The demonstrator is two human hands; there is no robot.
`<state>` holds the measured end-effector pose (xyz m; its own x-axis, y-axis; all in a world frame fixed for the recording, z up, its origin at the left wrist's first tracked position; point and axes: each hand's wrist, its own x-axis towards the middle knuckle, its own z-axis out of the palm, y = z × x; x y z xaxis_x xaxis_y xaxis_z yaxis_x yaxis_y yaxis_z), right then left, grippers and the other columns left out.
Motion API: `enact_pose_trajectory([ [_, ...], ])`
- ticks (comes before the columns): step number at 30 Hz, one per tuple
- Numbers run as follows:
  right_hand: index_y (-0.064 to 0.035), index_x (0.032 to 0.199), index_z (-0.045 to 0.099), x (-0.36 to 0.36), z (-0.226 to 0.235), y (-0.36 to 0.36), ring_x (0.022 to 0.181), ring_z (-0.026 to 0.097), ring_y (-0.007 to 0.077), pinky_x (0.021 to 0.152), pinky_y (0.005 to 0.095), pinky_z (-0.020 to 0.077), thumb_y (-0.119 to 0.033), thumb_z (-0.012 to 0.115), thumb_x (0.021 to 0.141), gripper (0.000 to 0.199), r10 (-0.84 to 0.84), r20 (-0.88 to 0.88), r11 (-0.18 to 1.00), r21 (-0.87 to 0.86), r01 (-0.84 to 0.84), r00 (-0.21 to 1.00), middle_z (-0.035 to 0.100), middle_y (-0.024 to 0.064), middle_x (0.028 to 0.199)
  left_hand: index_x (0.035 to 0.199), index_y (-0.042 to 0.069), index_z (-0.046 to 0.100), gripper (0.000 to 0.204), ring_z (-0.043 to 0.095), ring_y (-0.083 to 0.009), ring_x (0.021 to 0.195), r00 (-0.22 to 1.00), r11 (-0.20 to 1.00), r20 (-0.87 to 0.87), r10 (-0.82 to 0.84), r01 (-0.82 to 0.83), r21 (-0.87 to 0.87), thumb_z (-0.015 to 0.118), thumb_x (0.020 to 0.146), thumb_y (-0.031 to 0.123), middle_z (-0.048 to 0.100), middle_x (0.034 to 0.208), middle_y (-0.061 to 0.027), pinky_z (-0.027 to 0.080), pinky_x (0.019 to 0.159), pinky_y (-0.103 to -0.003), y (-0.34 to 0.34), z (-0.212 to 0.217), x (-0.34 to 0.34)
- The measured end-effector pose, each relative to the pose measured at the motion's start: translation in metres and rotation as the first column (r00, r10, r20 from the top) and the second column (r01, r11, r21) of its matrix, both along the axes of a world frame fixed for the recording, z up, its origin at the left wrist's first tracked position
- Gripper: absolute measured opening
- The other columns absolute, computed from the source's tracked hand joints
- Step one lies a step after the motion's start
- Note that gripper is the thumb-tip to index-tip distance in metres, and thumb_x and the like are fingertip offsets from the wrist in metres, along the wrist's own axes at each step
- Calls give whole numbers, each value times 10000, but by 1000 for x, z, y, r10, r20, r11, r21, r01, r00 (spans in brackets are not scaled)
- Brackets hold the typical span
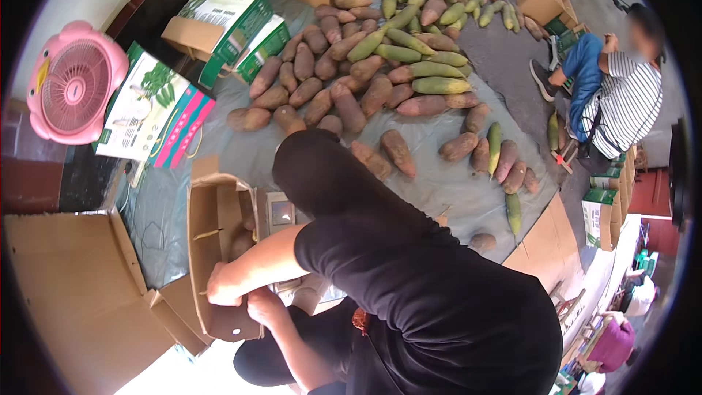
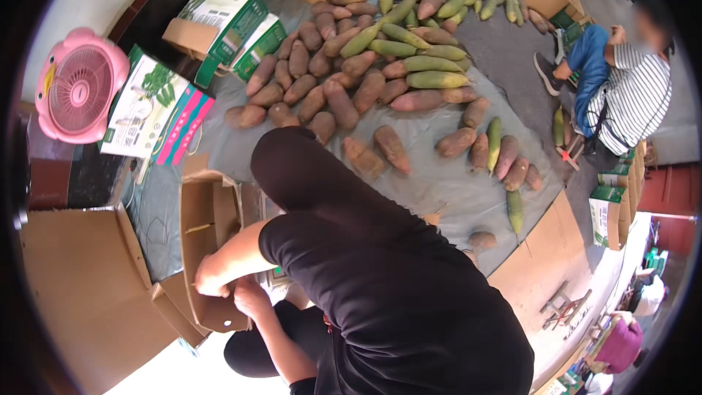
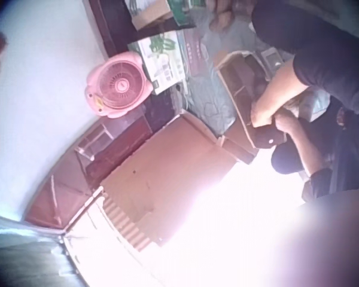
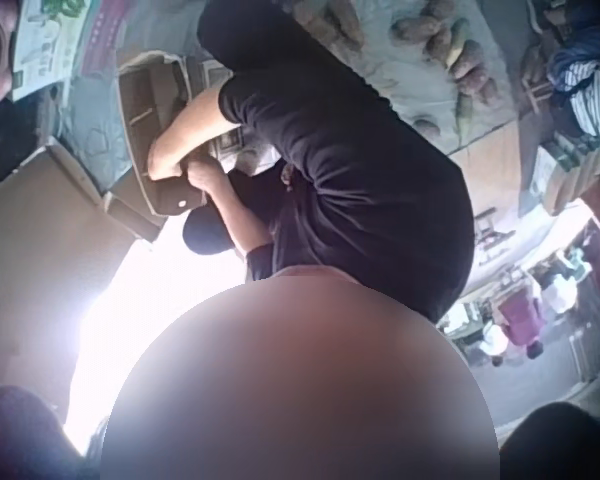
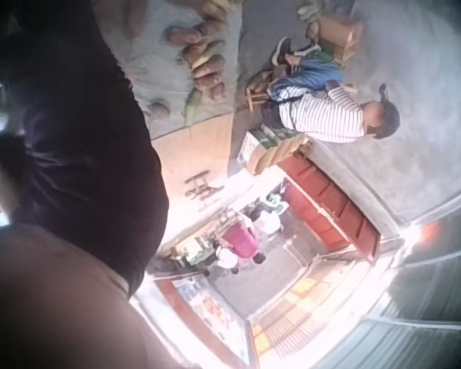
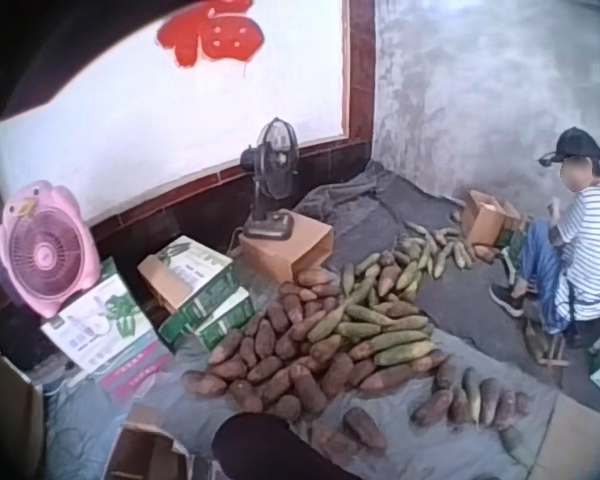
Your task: Pack produce into boxes and weigh them on a digital scale.
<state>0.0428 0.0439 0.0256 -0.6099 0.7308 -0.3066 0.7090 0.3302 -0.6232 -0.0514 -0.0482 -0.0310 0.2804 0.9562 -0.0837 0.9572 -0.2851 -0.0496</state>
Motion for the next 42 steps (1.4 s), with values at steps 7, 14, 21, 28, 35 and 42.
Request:
enact_pose_trajectory([
  [7, -99, 964, 620, 221, 98, -122, 818, 629, 307, 688, 440, 492, -226, 689, 745, 262, -309, -619, 595, 466, 654, 722, 631, 103, 812, 1013, 77, 657, 227, 639, -360, 702, 954, 958, 154, -258, 273, -83, 618, 795, 122, 650, 761, -185, 490, 621, -436, 5, 13, 68],
  [14, -70, 970, 631, 354, 8, -254, 781, 643, 197, 675, 306, 498, -108, 663, 779, 197, -661, -747, -100, -7, 995, -72, 653, 92, 835, 1005, 13, 642, 257, 634, -379, 770, 942, 950, 195, -274, 297, -97, 626, 785, 146, 653, 827, -213, 487, 686, -438, 19, 7, 54],
  [21, -62, 884, 647, 347, -235, -431, 794, 629, 296, 700, 377, 488, -145, 616, 724, 184, -833, -130, -530, -92, 843, -538, 650, 134, 826, 979, -40, 626, 253, 635, -384, 774, 914, 924, 235, -332, 365, -114, 616, 771, 105, 651, 827, -226, 482, 680, -434, 19, 9, 61],
  [28, -111, 983, 650, 312, -300, -579, 992, 596, 309, 860, 401, 476, -141, 579, 753, 243, -544, 359, -794, 70, 604, -758, 631, 152, 1050, 990, -29, 630, 266, 644, -364, 763, 908, 928, 296, -296, 347, -138, 614, 765, 112, 657, 838, -210, 483, 696, -427, 23, 5, 57],
  [35, -173, 1200, 522, 336, -257, -618, 1152, 485, 344, 938, 404, 446, -244, 665, 732, 494, -137, 468, -904, 301, 304, -873, 529, 118, 1173, 1044, -39, 623, 321, 650, -329, 822, 926, 944, 331, -181, 258, -205, 591, 762, 111, 668, 909, -200, 484, 752, -407, 19, 12, 63],
  [42, -38, 1262, 462, 365, -281, -656, 1151, 524, 332, 963, 385, 435, -350, 777, 625, 776, -107, 523, -948, 203, 245, -845, 536, 173, 1237, 1016, -37, 626, 288, 647, -365, 832, 937, 941, 212, -279, 310, -134, 614, 773, 118, 659, 894, -225, 491, 747, -420, 39, -4, 44],
])
